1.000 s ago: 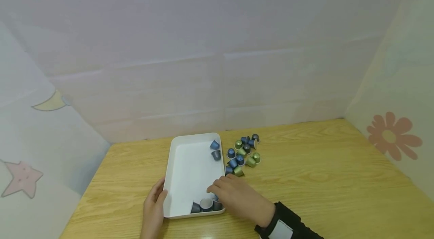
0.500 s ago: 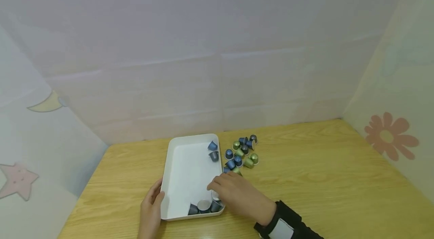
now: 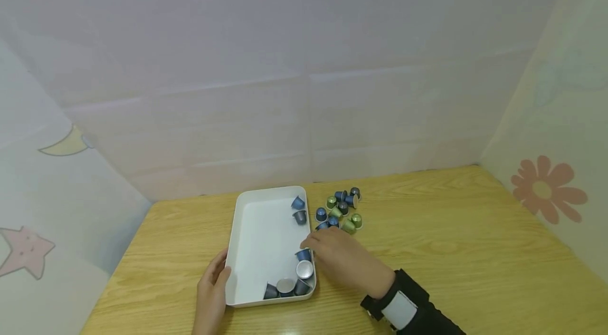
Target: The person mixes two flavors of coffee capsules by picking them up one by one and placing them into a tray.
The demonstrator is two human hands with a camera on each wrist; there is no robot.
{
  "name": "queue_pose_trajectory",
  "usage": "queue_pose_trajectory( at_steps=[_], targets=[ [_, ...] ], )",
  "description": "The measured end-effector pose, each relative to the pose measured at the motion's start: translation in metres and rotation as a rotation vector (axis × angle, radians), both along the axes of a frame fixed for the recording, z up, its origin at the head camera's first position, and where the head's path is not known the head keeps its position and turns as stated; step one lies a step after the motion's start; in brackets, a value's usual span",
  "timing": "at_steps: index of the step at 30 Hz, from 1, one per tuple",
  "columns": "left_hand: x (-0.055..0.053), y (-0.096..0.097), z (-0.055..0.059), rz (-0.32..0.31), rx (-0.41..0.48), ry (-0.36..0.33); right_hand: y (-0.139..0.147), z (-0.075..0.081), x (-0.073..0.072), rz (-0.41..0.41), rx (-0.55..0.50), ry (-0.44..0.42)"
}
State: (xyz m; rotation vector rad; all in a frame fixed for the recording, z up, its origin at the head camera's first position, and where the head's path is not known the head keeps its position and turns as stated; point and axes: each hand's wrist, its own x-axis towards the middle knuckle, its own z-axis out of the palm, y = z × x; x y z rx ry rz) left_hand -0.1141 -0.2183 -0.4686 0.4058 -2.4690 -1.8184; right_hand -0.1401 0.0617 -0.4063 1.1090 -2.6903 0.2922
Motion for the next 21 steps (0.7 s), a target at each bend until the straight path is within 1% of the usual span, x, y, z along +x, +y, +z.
queue_pose_trajectory(
  at_steps=[6, 8, 15, 21],
  targets=[
    [-0.001, -0.001, -0.001, 0.003, 0.004, 0.0, 0.011, 0.003, -0.003, -0.062, -0.054, -0.057],
    [-0.001, 0.0, -0.001, 0.008, 0.008, -0.001, 0.014, 0.004, -0.004, -0.077, -0.056, -0.069],
    [0.0, 0.0, 0.0, 0.008, 0.008, -0.005, 0.022, 0.004, -0.009, -0.117, -0.049, -0.066],
    [0.0, 0.0, 0.0, 0.013, 0.002, -0.008, 0.025, 0.001, -0.009, -0.145, -0.04, -0.087]
  ],
)
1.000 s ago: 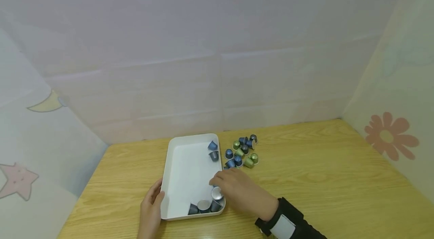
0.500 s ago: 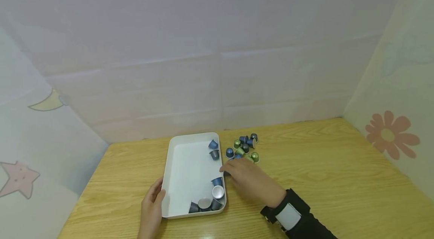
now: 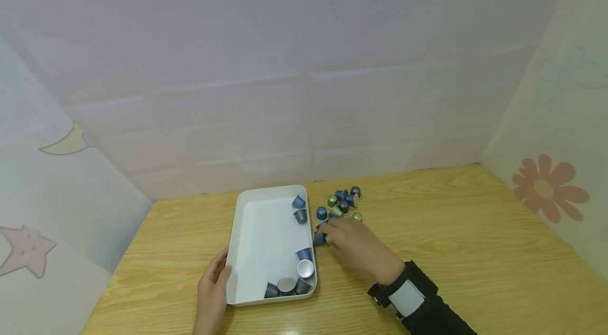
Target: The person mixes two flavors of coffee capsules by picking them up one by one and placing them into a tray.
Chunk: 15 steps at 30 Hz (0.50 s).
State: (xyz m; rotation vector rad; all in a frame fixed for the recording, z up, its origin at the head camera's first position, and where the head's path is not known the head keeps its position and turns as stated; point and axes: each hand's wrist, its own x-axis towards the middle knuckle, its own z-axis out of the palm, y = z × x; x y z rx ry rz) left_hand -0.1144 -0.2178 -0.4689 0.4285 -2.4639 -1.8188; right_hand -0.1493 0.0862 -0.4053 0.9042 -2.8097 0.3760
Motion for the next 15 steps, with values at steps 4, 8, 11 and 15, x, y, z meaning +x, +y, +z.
queue_pose_trajectory(
  at_steps=[4, 8, 11, 15],
  targets=[
    [0.0, 0.0, -0.001, -0.004, 0.003, -0.003, 0.001, -0.002, 0.0, -0.016, 0.014, -0.014],
    [0.0, 0.0, 0.0, -0.006, 0.008, -0.004, 0.002, -0.004, -0.001, -0.032, 0.027, -0.016],
    [0.0, 0.0, 0.0, -0.002, 0.004, -0.005, 0.003, -0.007, -0.002, -0.037, 0.035, -0.014],
    [0.0, 0.0, 0.001, 0.003, -0.012, -0.007, 0.003, -0.012, -0.004, -0.035, 0.055, -0.025]
  ],
)
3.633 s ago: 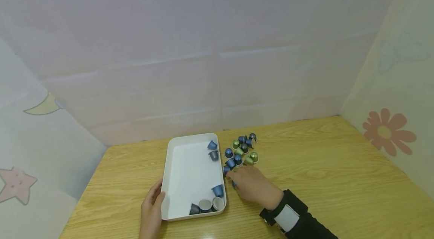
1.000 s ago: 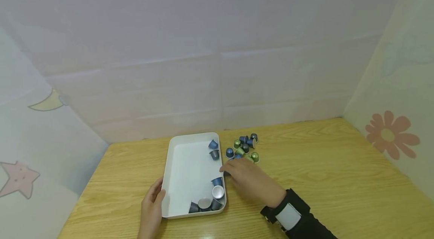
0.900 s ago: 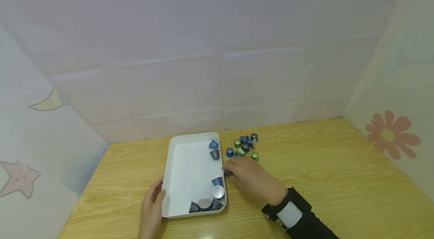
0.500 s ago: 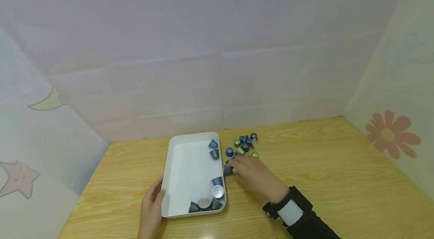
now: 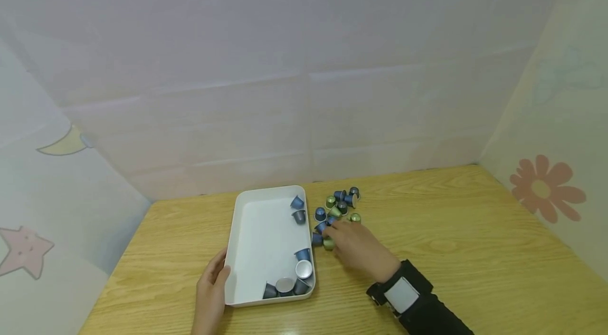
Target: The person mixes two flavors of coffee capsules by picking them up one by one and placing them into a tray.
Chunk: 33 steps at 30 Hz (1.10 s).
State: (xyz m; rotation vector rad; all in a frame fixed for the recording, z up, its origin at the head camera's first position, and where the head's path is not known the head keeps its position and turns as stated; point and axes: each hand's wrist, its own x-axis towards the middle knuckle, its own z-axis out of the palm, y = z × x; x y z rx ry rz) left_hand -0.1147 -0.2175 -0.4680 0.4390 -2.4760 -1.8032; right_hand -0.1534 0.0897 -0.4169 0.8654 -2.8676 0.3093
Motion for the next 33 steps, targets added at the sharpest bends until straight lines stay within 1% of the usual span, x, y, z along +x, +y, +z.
queue_pose_trajectory(
  at_steps=[3, 8, 13, 18, 23, 29, 33],
  targets=[
    [-0.002, 0.0, 0.001, -0.003, -0.019, 0.004, 0.0, -0.003, -0.003, -0.008, 0.015, -0.015],
    [-0.005, 0.001, 0.002, -0.005, -0.013, 0.027, 0.0, -0.004, -0.007, -0.024, 0.017, -0.036],
    [-0.003, 0.0, 0.001, -0.002, -0.011, 0.025, 0.001, -0.003, -0.005, -0.031, 0.002, -0.059],
    [0.0, 0.0, -0.001, -0.005, -0.014, 0.021, 0.001, 0.0, 0.0, -0.027, -0.028, -0.017],
    [-0.001, 0.0, -0.001, -0.006, -0.017, 0.018, -0.003, 0.011, 0.006, 0.005, -0.03, 0.032],
    [-0.001, 0.001, 0.0, -0.005, -0.02, 0.018, -0.013, 0.025, 0.015, 0.037, 0.002, 0.044],
    [0.0, 0.0, 0.0, 0.001, -0.021, 0.012, -0.022, 0.03, 0.022, 0.076, 0.021, 0.061]
  ],
)
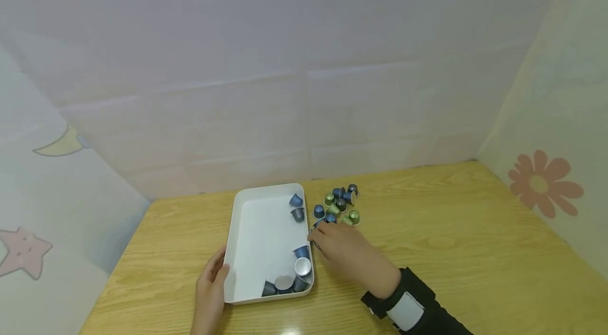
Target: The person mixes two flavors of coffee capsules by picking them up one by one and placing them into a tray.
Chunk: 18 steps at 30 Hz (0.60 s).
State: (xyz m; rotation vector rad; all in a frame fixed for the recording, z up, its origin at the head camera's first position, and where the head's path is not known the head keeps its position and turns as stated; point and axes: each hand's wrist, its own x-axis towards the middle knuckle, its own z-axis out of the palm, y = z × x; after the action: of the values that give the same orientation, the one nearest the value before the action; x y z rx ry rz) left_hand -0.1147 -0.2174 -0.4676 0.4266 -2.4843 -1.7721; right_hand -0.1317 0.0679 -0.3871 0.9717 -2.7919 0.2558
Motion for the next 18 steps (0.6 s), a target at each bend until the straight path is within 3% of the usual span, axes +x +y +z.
queue_pose_trajectory(
  at_steps=[10, 18],
  targets=[
    [0.0, -0.001, 0.001, -0.013, 0.004, -0.006, -0.025, -0.005, 0.012, 0.236, 0.017, 0.145],
    [-0.001, -0.002, -0.002, -0.02, -0.009, 0.014, -0.034, -0.019, 0.019, 0.296, 0.017, 0.207]
  ],
)
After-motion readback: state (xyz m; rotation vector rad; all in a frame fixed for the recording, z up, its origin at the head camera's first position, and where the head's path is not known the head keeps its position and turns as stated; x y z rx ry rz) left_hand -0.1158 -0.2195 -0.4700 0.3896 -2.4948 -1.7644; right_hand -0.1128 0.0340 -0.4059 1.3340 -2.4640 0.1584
